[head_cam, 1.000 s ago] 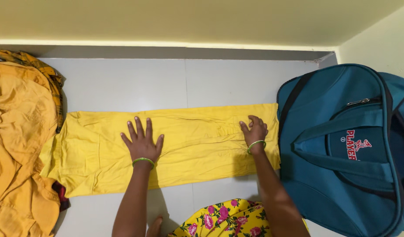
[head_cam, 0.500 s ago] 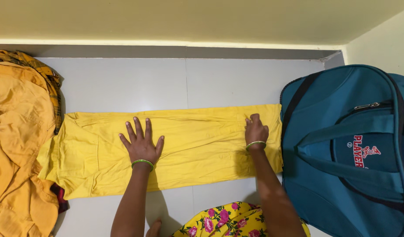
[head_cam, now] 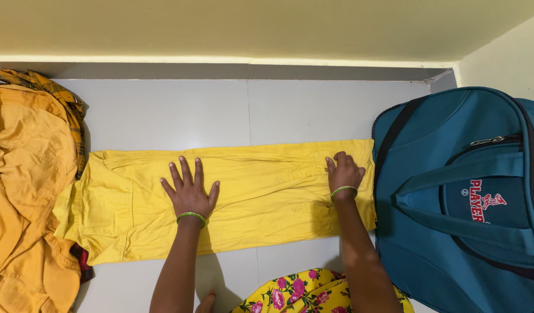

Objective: The person folds a yellow long-sleeved shirt by hand on the floor, smoothing the fabric, folding in the sleeves, and then folding the body of the shirt into a square, ending by fastening the top button.

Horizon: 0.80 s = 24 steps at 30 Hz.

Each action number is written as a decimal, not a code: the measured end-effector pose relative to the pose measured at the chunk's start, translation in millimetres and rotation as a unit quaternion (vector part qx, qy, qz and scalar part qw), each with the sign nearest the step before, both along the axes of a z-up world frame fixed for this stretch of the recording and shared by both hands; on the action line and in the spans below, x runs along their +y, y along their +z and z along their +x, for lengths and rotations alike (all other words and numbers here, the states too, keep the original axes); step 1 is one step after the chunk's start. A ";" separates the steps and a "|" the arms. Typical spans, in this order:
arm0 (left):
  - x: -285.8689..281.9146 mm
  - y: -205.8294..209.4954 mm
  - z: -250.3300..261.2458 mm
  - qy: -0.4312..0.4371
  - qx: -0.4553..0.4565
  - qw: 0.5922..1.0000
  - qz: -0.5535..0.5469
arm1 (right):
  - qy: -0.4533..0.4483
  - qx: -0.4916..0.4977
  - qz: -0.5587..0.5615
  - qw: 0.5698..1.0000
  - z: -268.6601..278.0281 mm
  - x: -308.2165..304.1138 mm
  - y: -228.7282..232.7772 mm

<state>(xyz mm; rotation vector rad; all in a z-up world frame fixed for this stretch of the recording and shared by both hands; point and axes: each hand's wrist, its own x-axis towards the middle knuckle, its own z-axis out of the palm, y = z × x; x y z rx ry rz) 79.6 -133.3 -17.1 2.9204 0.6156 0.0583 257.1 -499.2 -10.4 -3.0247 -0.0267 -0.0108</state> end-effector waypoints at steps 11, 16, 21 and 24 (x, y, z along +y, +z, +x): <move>-0.1 -0.7 0.2 0.003 0.007 1.000 0.006 | 0.321 0.064 -0.003 0.945 -58.4 95.3 -6.3; 0.8 -2.0 1.2 0.004 0.009 1.000 0.009 | 0.287 0.152 -0.078 0.943 -36.3 73.3 9.2; 2.3 -5.0 1.0 0.002 0.010 1.000 0.011 | 0.228 0.077 -0.045 0.970 -16.9 20.9 -1.7; 3.0 -7.9 1.6 0.004 0.023 1.000 0.013 | 0.226 0.022 -0.026 0.973 -14.6 9.9 -20.3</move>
